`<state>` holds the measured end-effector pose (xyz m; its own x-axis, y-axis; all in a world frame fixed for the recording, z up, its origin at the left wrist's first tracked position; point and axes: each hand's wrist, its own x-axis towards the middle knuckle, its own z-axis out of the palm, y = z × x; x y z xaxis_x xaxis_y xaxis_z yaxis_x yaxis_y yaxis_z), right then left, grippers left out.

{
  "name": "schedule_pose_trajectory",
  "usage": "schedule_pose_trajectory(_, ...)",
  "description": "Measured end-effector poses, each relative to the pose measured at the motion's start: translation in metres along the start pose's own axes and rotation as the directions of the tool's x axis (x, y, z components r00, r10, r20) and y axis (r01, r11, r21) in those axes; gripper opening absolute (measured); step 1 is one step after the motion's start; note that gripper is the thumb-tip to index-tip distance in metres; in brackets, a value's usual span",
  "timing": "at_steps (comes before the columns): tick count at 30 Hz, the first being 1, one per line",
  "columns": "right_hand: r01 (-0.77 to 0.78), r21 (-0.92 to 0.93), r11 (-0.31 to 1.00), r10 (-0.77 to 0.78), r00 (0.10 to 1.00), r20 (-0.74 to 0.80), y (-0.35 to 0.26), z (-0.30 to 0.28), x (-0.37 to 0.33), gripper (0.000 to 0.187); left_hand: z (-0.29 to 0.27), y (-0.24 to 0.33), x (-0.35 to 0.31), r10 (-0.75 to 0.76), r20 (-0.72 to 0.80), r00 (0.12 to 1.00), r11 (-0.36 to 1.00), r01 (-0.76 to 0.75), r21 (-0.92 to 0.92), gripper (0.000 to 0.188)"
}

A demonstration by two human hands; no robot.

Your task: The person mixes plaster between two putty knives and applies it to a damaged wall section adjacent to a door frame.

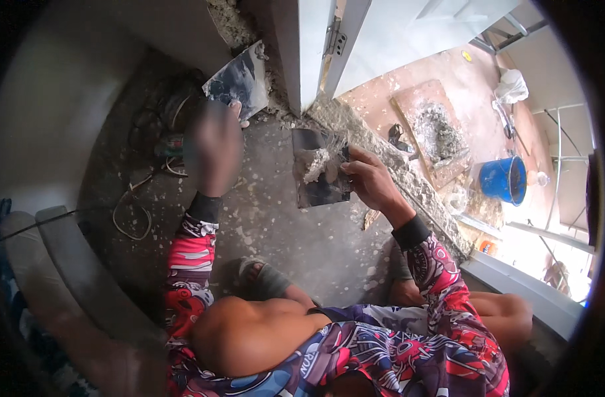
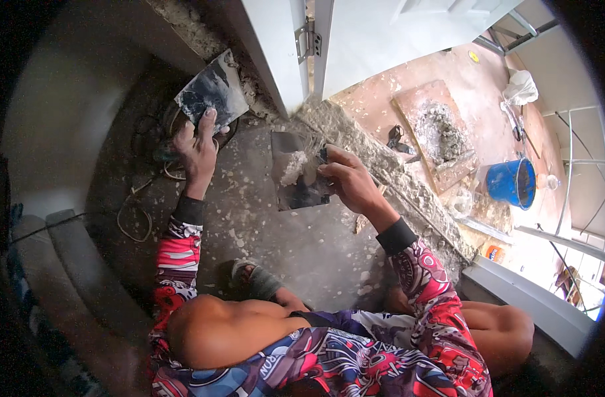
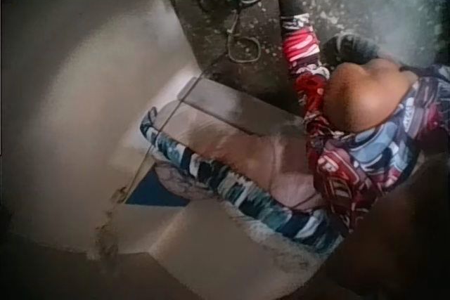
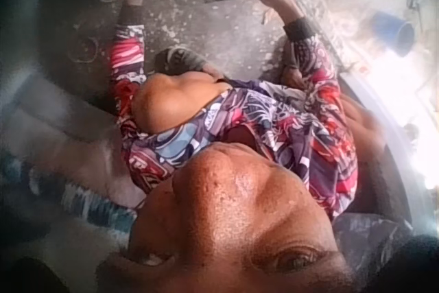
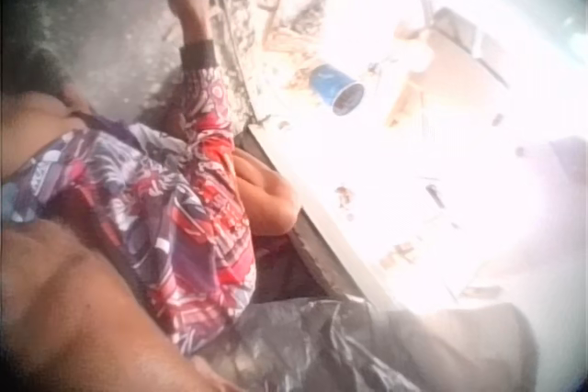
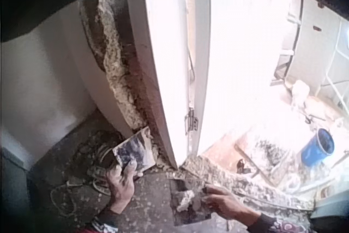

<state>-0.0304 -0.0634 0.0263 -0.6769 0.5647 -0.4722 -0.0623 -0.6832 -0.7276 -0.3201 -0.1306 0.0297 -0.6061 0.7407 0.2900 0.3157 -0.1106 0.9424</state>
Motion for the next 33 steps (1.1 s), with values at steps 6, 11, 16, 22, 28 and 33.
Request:
schedule_pose_trajectory(6, 0.012, -0.013, 1.000, -0.012, 0.999, -0.030, -0.003, -0.006, -0.007, 0.012, 0.026, 0.007, 0.008, 0.144, -0.129, 0.981, 0.988, -0.149, -0.031, 0.028)
schedule_pose_trajectory(11, 0.069, 0.011, 0.998, -0.070, 0.997, 0.040, 0.005, -0.011, -0.001, 0.015, 0.026, -0.034, 0.020, 0.162, -0.159, 0.974, 0.975, -0.134, 0.174, 0.041)
schedule_pose_trajectory(16, 0.049, -0.013, 0.999, -0.049, 0.998, 0.029, 0.003, -0.013, -0.001, 0.013, 0.021, -0.029, 0.012, 0.186, -0.029, 0.982, 0.832, -0.142, 0.536, 0.040)
schedule_pose_trajectory(22, 0.020, -0.012, 1.000, -0.020, 1.000, -0.016, 0.003, -0.014, 0.000, 0.011, 0.022, -0.010, 0.007, 0.537, 0.063, 0.841, 0.679, -0.476, 0.558, 0.035)
schedule_pose_trajectory(28, 0.053, -0.006, 0.999, -0.053, 0.999, 0.001, 0.000, -0.010, 0.000, 0.011, 0.007, -0.009, 0.004, 0.524, 0.150, 0.839, 0.591, -0.484, 0.645, 0.028)
schedule_pose_trajectory(33, 0.030, -0.030, 0.999, -0.031, 0.999, -0.028, -0.003, -0.006, -0.001, 0.007, -0.005, 0.023, 0.003, 0.603, 0.246, 0.759, 0.542, -0.615, 0.573, 0.029)
